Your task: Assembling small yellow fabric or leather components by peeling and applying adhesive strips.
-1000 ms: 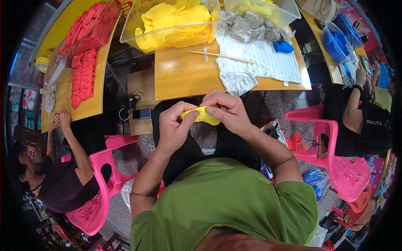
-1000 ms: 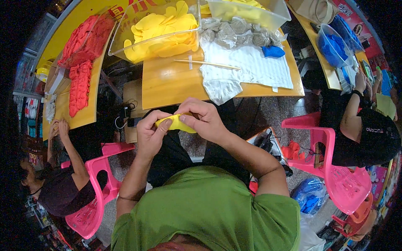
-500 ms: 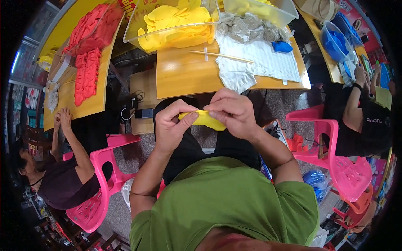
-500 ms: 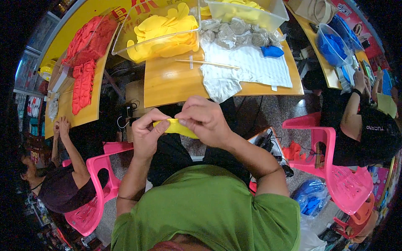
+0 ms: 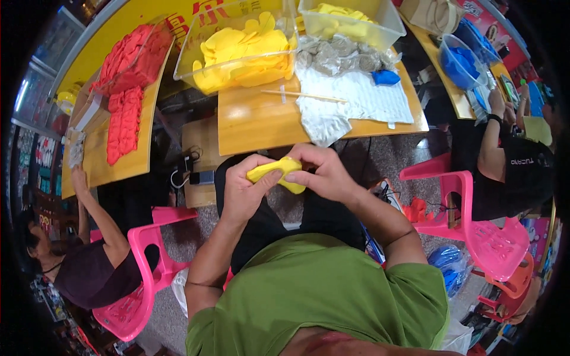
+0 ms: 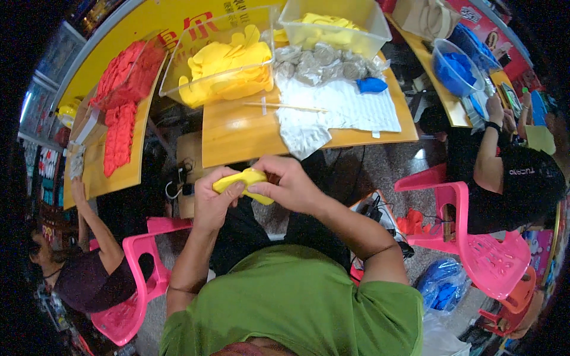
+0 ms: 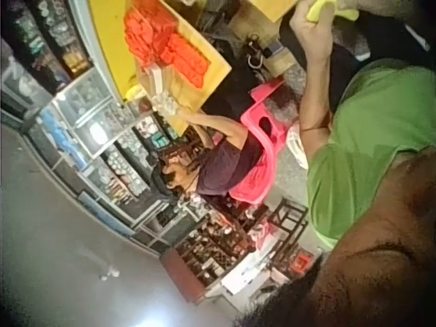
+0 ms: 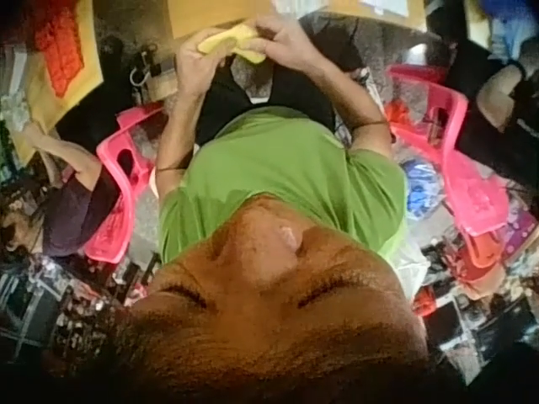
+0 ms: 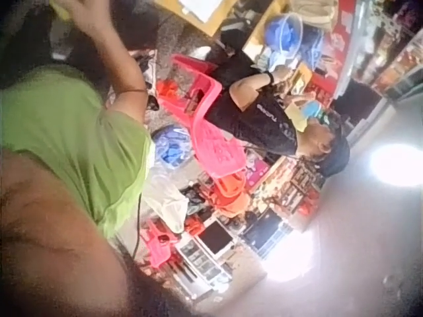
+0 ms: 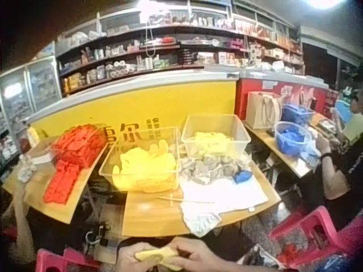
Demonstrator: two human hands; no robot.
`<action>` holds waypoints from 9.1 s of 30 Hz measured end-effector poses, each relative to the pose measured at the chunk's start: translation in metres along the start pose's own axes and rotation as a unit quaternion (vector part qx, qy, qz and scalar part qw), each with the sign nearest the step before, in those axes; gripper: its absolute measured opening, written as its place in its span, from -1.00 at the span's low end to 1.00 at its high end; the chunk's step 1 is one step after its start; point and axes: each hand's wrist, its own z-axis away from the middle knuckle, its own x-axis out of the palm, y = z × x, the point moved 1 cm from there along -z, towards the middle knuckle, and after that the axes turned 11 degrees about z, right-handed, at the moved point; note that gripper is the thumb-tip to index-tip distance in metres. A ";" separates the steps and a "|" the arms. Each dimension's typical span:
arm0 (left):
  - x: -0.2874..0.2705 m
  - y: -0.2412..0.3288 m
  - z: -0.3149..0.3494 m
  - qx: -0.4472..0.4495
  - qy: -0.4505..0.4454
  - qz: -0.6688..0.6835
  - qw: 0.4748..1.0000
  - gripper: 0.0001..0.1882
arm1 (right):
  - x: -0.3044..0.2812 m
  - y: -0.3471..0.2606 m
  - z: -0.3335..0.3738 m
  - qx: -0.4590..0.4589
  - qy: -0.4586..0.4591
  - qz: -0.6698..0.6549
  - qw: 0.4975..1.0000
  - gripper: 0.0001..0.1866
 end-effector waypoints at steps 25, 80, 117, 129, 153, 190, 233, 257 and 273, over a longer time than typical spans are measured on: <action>-0.066 -0.087 -0.131 0.183 0.099 -0.580 0.787 -0.57 | -0.300 0.022 -0.244 -0.018 0.519 0.559 0.646 -0.66; -0.017 -0.042 -0.002 -0.031 0.157 0.148 0.976 -0.85 | 0.025 -0.003 -0.005 -0.206 0.276 0.385 0.856 -0.71; -0.024 -0.057 0.027 0.087 0.117 -0.189 0.971 -0.95 | 0.062 0.021 0.013 -0.276 0.165 0.333 0.887 -0.87; -0.008 -0.036 0.024 0.231 0.048 -0.156 0.959 -0.69 | 0.069 0.011 0.025 -0.300 0.070 0.275 0.911 -0.83; -0.025 -0.112 0.053 -0.143 0.047 0.371 0.916 -0.73 | 0.074 0.078 0.013 -0.236 0.192 0.437 0.847 -0.82; -0.070 -0.075 0.074 -0.225 -0.062 0.380 0.895 -0.49 | 0.047 0.076 0.012 -0.118 0.064 0.167 0.977 -0.92; -0.037 -0.083 0.071 -0.029 -0.005 0.013 0.999 -0.66 | 0.044 0.057 0.016 0.023 -0.050 0.186 0.981 -0.87; -0.019 -0.090 0.059 0.067 0.193 -0.093 0.974 -0.86 | 0.093 0.045 0.027 -0.142 0.142 0.303 0.932 -0.87; -0.027 -0.070 0.052 0.204 0.105 -0.102 0.968 -0.65 | 0.078 0.036 0.021 -0.149 -0.043 0.077 0.985 -0.91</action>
